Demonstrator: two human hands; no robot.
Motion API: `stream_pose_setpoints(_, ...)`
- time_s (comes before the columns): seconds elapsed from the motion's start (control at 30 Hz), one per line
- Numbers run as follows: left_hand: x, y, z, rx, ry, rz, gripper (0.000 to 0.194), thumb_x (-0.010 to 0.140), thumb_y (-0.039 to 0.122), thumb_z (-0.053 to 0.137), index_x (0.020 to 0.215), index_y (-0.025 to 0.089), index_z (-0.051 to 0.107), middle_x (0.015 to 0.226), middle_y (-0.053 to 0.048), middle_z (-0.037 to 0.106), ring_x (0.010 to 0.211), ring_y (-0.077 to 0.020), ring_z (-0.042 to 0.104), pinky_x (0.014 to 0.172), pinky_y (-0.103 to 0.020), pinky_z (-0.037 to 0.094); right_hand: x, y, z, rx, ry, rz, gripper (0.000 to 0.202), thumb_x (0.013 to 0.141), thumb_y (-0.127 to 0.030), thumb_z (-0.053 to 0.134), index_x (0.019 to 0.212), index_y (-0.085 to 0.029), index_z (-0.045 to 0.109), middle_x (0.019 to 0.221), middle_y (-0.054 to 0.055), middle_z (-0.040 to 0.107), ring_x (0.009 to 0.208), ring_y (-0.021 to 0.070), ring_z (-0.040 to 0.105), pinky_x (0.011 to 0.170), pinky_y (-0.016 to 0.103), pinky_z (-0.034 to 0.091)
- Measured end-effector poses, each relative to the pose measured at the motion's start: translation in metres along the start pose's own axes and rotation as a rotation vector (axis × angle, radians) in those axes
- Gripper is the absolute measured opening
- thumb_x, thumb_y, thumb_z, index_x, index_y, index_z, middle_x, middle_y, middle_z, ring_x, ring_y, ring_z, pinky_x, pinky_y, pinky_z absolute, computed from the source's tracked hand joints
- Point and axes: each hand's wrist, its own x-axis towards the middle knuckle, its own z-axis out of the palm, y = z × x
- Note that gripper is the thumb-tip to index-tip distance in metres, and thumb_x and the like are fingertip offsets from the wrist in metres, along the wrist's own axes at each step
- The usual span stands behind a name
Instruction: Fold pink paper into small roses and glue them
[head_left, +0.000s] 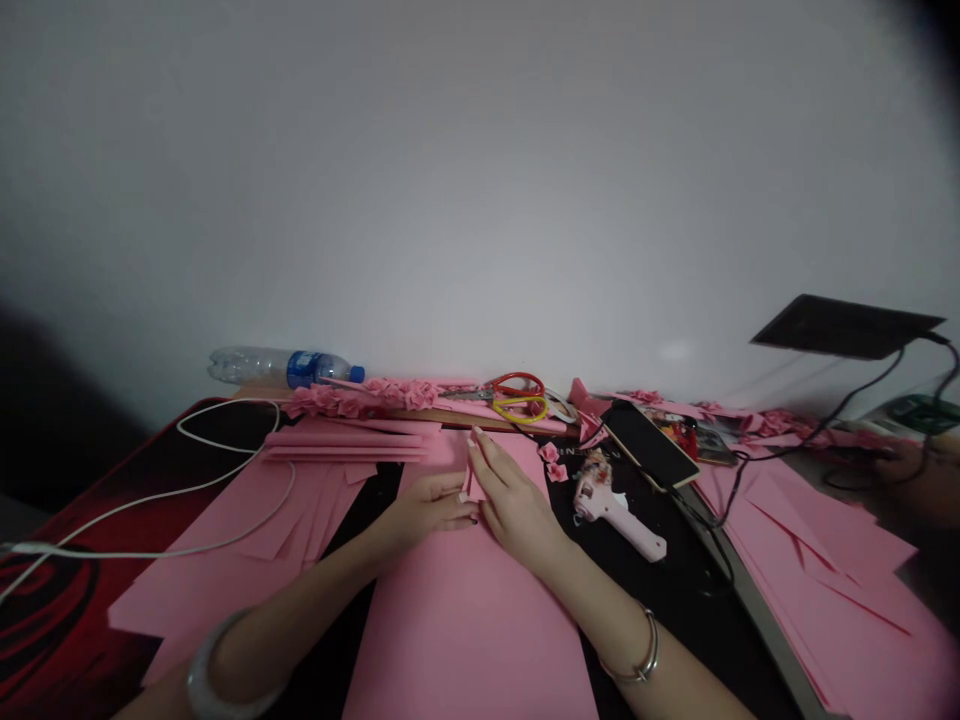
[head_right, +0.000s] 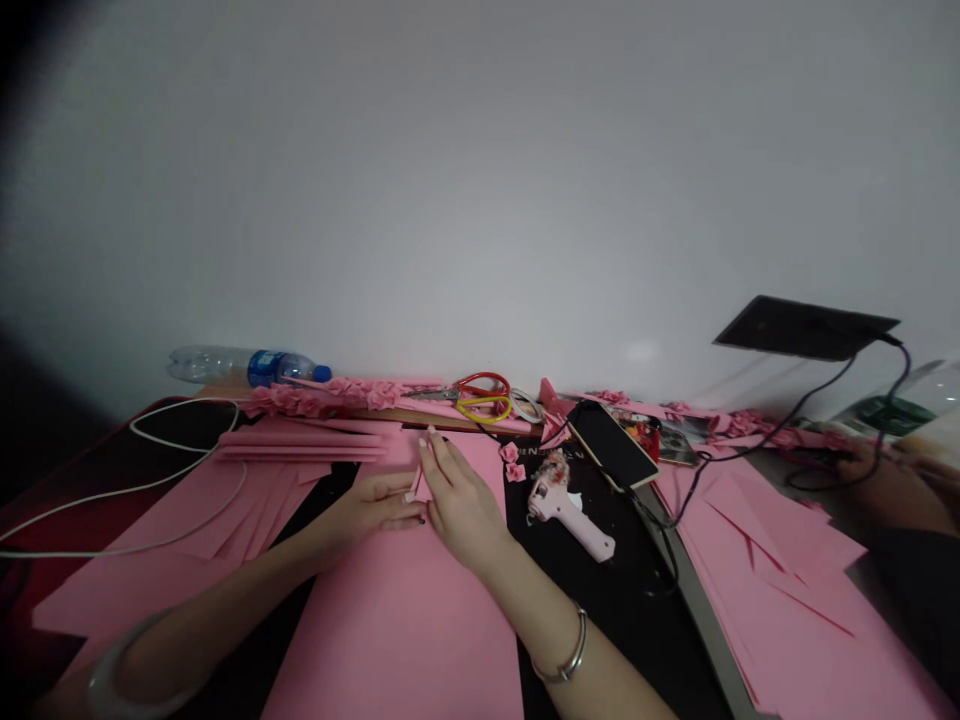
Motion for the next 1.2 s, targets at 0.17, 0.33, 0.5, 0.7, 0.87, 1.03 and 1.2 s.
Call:
stream_pose_setpoints(0.17, -0.0006, -0.0013, -0.0031, -0.081, -0.124, 0.086, 0.024, 0.075, 0.03, 0.065, 0.095, 0.017, 0.068, 0.087, -0.003, 0.067, 0.094, -0.021, 0.061, 0.093, -0.036, 0.043, -0.0006, -0.0036, -0.0026, 0.027, -0.03, 0.032, 0.071, 0.078, -0.01, 0.043, 0.145, -0.012, 0.018, 0.151, 0.012, 0.019, 0.139, 0.0246, 0.016, 0.111, 0.046, 0.028)
stream_pose_setpoints(0.33, 0.0006, -0.0026, -0.0035, -0.112, -0.094, 0.064, 0.024, 0.073, 0.034, 0.068, 0.088, 0.015, 0.069, 0.078, -0.001, 0.066, 0.085, -0.0192, 0.061, 0.089, -0.035, 0.046, -0.0006, -0.0063, -0.0044, 0.073, -0.058, 0.041, 0.075, 0.078, -0.012, 0.045, 0.145, -0.009, 0.012, 0.152, 0.014, 0.011, 0.14, 0.0247, 0.009, 0.112, 0.046, 0.024)
stream_pose_setpoints(0.5, 0.0033, -0.0061, -0.0033, -0.186, -0.01, 0.02, 0.037, 0.068, 0.039, 0.071, 0.097, 0.016, 0.066, 0.078, -0.003, 0.067, 0.081, -0.0188, 0.064, 0.089, -0.038, 0.046, -0.0006, -0.0069, -0.0051, 0.098, -0.081, 0.067, 0.074, 0.08, -0.011, 0.043, 0.145, -0.009, 0.01, 0.152, 0.014, 0.006, 0.14, 0.0236, 0.006, 0.112, 0.046, 0.023)
stream_pose_setpoints(0.7, 0.0028, -0.0065, -0.0038, -0.151, -0.035, 0.024, 0.039, 0.068, 0.041, 0.07, 0.098, 0.016, 0.066, 0.082, -0.005, 0.069, 0.087, -0.0232, 0.065, 0.092, -0.042, 0.044, -0.0008, -0.0081, -0.0051, 0.095, -0.082, 0.078, 0.076, 0.08, -0.015, 0.046, 0.146, -0.01, 0.008, 0.153, 0.013, 0.004, 0.14, 0.0247, 0.004, 0.111, 0.046, 0.025)
stream_pose_setpoints(0.87, 0.002, -0.0059, -0.0034, -0.101, -0.056, 0.047, 0.037, 0.072, 0.04, 0.067, 0.098, 0.015, 0.066, 0.087, -0.008, 0.071, 0.089, -0.0243, 0.065, 0.091, -0.042, 0.044, -0.0019, -0.0088, -0.0034, 0.072, -0.106, 0.088, 0.077, 0.081, -0.019, 0.047, 0.146, -0.008, 0.007, 0.152, 0.014, 0.006, 0.14, 0.0256, 0.003, 0.11, 0.045, 0.026)
stream_pose_setpoints(1.03, 0.0036, -0.0064, -0.0033, -0.076, -0.071, 0.046, 0.045, 0.074, 0.038, 0.065, 0.11, 0.012, 0.062, 0.092, -0.011, 0.071, 0.092, -0.0254, 0.064, 0.09, -0.042, 0.044, -0.0031, -0.0089, -0.0005, 0.054, -0.104, 0.087, 0.077, 0.082, -0.02, 0.047, 0.146, -0.008, 0.007, 0.152, 0.015, 0.007, 0.14, 0.0267, 0.003, 0.11, 0.047, 0.026)
stream_pose_setpoints(1.2, 0.0053, -0.008, -0.0047, -0.038, -0.081, 0.05, 0.047, 0.077, 0.039, 0.061, 0.116, 0.014, 0.059, 0.093, -0.01, 0.07, 0.091, -0.0246, 0.064, 0.088, -0.04, 0.046, -0.0034, -0.0092, 0.0022, 0.045, -0.083, 0.078, 0.077, 0.082, -0.021, 0.047, 0.146, -0.008, 0.005, 0.152, 0.015, 0.007, 0.14, 0.0278, 0.003, 0.108, 0.048, 0.029)
